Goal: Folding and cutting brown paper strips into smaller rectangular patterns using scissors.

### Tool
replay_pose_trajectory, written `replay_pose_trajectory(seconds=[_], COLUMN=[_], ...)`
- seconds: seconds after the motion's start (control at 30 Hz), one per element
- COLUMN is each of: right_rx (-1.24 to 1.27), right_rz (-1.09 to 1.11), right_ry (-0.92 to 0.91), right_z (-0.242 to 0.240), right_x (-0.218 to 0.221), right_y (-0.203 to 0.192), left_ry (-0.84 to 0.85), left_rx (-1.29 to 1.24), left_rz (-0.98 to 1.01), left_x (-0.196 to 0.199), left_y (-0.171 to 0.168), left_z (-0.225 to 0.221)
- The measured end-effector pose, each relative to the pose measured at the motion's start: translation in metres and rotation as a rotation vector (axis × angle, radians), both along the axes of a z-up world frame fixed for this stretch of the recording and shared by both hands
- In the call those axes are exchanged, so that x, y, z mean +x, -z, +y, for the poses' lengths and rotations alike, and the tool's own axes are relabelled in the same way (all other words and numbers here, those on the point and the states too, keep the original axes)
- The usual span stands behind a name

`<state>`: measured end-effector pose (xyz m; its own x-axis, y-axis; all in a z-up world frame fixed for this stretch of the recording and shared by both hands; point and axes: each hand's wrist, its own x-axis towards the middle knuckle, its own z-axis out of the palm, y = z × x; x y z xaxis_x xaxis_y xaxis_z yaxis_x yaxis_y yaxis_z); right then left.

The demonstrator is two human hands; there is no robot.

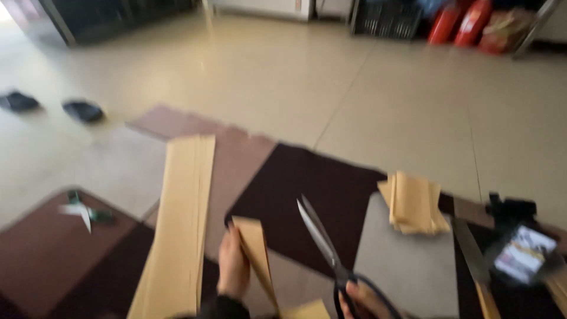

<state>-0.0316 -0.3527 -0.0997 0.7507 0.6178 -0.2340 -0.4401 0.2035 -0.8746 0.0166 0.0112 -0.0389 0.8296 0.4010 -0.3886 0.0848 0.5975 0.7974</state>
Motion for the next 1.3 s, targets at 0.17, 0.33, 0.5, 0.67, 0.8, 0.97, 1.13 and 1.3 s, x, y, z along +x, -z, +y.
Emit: replay_pose_trajectory(seconds=[0.17, 0.33, 0.5, 0.67, 0.8, 0.97, 1.13, 1.3], right_rx=[0.003, -0.077, 0.014, -0.243, -0.139, -0.098, -0.103, 0.160], right_rz=[0.182, 0.349, 0.334, 0.407, 0.336, 0.454, 0.289, 0.436], right_ry=[-0.168, -0.348, -0.371, -0.311, -0.349, -0.308, -0.326, -0.305], right_z=[0.023, 0.029, 0.017, 0.033, 0.034, 0.034, 0.040, 0.032], right_x=[-0.030, -0.034, -0.031, -0.038, -0.037, -0.039, -0.040, -0.044], right_y=[-0.079, -0.128, -0.050, -0.136, -0.128, -0.130, -0.130, -0.078], left_ry=[-0.138, -0.081, -0.048, -0.038, -0.043, -0.028, -0.001, 0.137], left_rx=[0.085, 0.120, 0.186, 0.242, 0.220, 0.222, 0.293, 0.419], left_rz=[-0.082, -0.029, -0.068, -0.067, -0.064, -0.082, -0.052, -0.103], left_x=[0.006, 0.006, 0.007, 0.003, 0.004, 0.001, 0.001, -0.009], left_y=[0.006, 0.016, 0.021, 0.013, 0.014, 0.015, 0.013, 0.002], left_z=[0.017, 0.016, 0.011, 0.007, 0.006, 0.006, -0.003, -0.028])
